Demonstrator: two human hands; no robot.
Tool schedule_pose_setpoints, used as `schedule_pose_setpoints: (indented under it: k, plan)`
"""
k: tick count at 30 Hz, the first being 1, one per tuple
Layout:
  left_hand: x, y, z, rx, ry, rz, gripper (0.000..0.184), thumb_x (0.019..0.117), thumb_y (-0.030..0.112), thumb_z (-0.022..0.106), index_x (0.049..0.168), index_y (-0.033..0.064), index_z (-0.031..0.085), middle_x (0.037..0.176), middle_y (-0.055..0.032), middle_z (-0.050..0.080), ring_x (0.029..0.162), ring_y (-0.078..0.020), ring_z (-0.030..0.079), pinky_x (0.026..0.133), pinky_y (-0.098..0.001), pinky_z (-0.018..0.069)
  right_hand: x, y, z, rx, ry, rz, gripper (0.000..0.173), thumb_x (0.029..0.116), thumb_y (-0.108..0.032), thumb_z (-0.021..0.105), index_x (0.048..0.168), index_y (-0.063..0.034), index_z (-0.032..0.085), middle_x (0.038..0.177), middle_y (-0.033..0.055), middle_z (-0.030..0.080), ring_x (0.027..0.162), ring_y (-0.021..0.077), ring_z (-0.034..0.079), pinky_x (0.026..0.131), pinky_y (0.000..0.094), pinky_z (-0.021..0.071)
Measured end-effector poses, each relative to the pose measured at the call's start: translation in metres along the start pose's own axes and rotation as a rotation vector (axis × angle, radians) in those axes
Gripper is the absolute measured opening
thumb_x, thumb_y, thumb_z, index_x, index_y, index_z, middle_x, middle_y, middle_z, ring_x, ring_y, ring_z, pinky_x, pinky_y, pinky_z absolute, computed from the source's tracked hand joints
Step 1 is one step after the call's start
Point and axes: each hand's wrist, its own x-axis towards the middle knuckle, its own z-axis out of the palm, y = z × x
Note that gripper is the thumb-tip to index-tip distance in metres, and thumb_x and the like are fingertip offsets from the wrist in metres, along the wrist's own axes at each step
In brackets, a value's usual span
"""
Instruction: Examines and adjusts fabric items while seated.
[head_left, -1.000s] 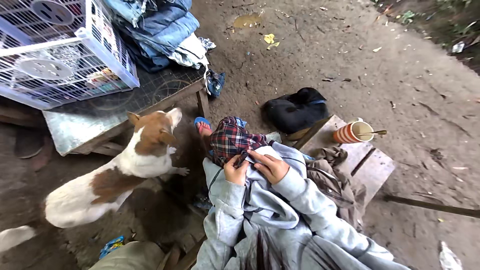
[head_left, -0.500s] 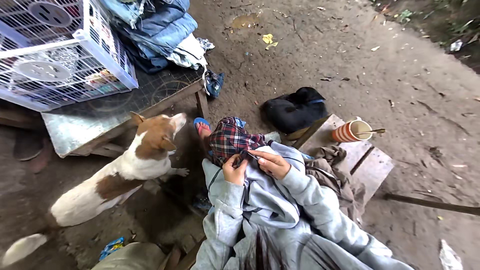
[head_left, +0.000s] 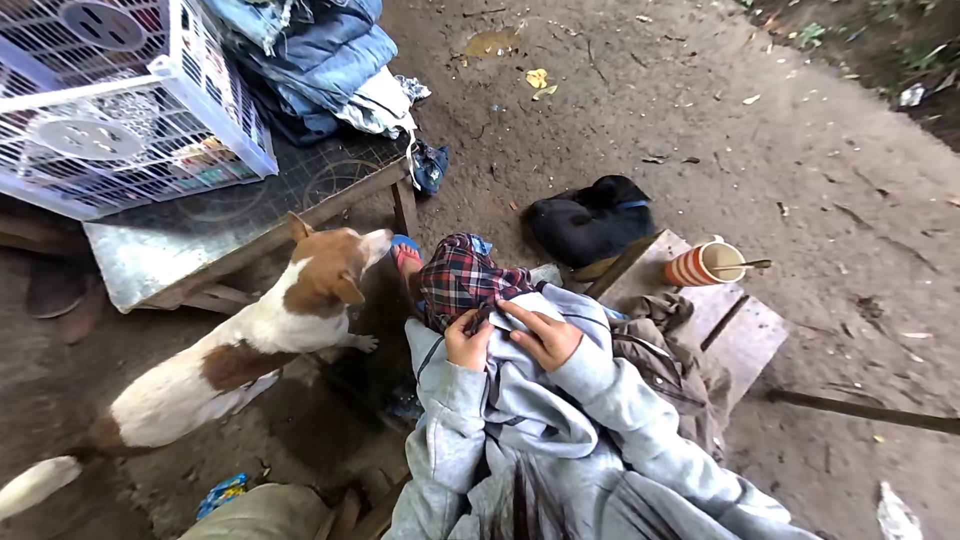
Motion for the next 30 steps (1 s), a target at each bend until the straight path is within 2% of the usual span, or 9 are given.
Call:
schedule_pose_setpoints:
  k: [8,12,14,17,18,20,21,25,30]
  plan:
    - [-0.001,-0.002,0.001,0.036,0.002,0.018,0.016,0.0838,-0.013,0.064,0.099,-0.0149,0.067,0.089,-0.0090,0.072,0.082,0.0047,0.064,0.080,-0.0143,0.0529,0.008,-0.005,0.010,-0.014,0.094,-0.027,0.042,0.1030,-0.027,0.053,0.141,-0.0109,0.064,0.096,0.0231,0.073,0.067,0.0388,0.070,0.057,0.0542,0.0553]
    - [0.000,-0.001,0.001,0.051,-0.007,0.022,0.021,0.0811,-0.014,0.069,0.101,-0.0175,0.066,0.092,-0.0123,0.072,0.083,0.0036,0.064,0.080,-0.0137,0.0518,0.005,0.005,0.006,0.010,0.098,0.006,0.041,0.1040,-0.027,0.051,0.140,-0.0114,0.064,0.096,0.0227,0.072,0.069,0.0385,0.069,0.061,0.0548,0.0557]
    - [0.000,-0.001,0.000,0.051,-0.010,0.024,0.021,0.0810,-0.015,0.068,0.102,-0.0175,0.066,0.093,-0.0132,0.072,0.085,0.0034,0.064,0.081,-0.0136,0.0516,0.006,0.011,0.007,0.106,0.100,-0.040,0.041,0.1050,-0.026,0.049,0.138,-0.0073,0.065,0.105,0.0217,0.074,0.081,0.0360,0.072,0.072,0.0524,0.0581]
    - [0.000,-0.002,0.000,0.043,-0.019,0.019,0.020,0.0821,-0.015,0.065,0.102,-0.0174,0.066,0.093,-0.0129,0.071,0.085,0.0036,0.063,0.081,-0.0137,0.0513,0.009,0.018,0.009,0.296,0.081,-0.124,0.044,0.1067,-0.025,0.045,0.137,0.0015,0.063,0.129,0.0185,0.069,0.113,0.0269,0.071,0.099,0.0412,0.0544]
    - [0.000,-0.002,-0.001,0.037,-0.018,0.017,0.020,0.0823,-0.015,0.064,0.102,-0.0170,0.066,0.093,-0.0120,0.071,0.084,0.0039,0.063,0.081,-0.0138,0.0513,0.009,0.018,0.008,0.310,0.061,-0.124,0.045,0.1066,-0.025,0.045,0.138,0.0022,0.061,0.130,0.0181,0.069,0.113,0.0254,0.071,0.099,0.0403,0.0546]
    - [0.001,-0.002,-0.001,0.025,-0.012,0.005,0.021,0.0823,-0.014,0.061,0.102,-0.0166,0.065,0.092,-0.0103,0.071,0.084,0.0040,0.063,0.080,-0.0141,0.0515,0.008,0.013,0.006,0.276,0.021,-0.083,0.049,0.1053,-0.028,0.047,0.142,0.0018,0.057,0.118,0.0210,0.072,0.093,0.0301,0.073,0.083,0.0477,0.0578]
    - [0.001,-0.002,-0.001,0.019,-0.010,-0.004,0.021,0.0825,-0.014,0.060,0.103,-0.0169,0.065,0.093,-0.0106,0.071,0.085,0.0036,0.063,0.081,-0.0146,0.0517,0.008,0.011,0.004,0.248,-0.002,-0.064,0.050,0.1047,-0.029,0.048,0.144,0.0010,0.056,0.115,0.0222,0.073,0.089,0.0336,0.073,0.080,0.0521,0.0578]
    - [0.000,-0.001,0.000,0.017,-0.005,-0.013,0.018,0.0850,-0.013,0.061,0.102,-0.0162,0.065,0.092,-0.0099,0.071,0.084,0.0039,0.063,0.081,-0.0147,0.0521,0.007,0.009,0.003,0.170,-0.047,-0.029,0.048,0.1052,-0.031,0.050,0.146,-0.0058,0.056,0.117,0.0229,0.072,0.092,0.0408,0.073,0.080,0.0589,0.0570]
    - [0.000,-0.002,0.000,0.008,-0.008,0.010,0.017,0.0843,-0.011,0.062,0.101,-0.0159,0.065,0.090,-0.0082,0.070,0.082,0.0045,0.063,0.079,-0.0142,0.0520,0.009,0.016,0.010,0.228,0.070,-0.104,0.042,0.1064,-0.026,0.046,0.137,-0.0039,0.065,0.120,0.0191,0.073,0.096,0.0332,0.074,0.086,0.0490,0.0578]
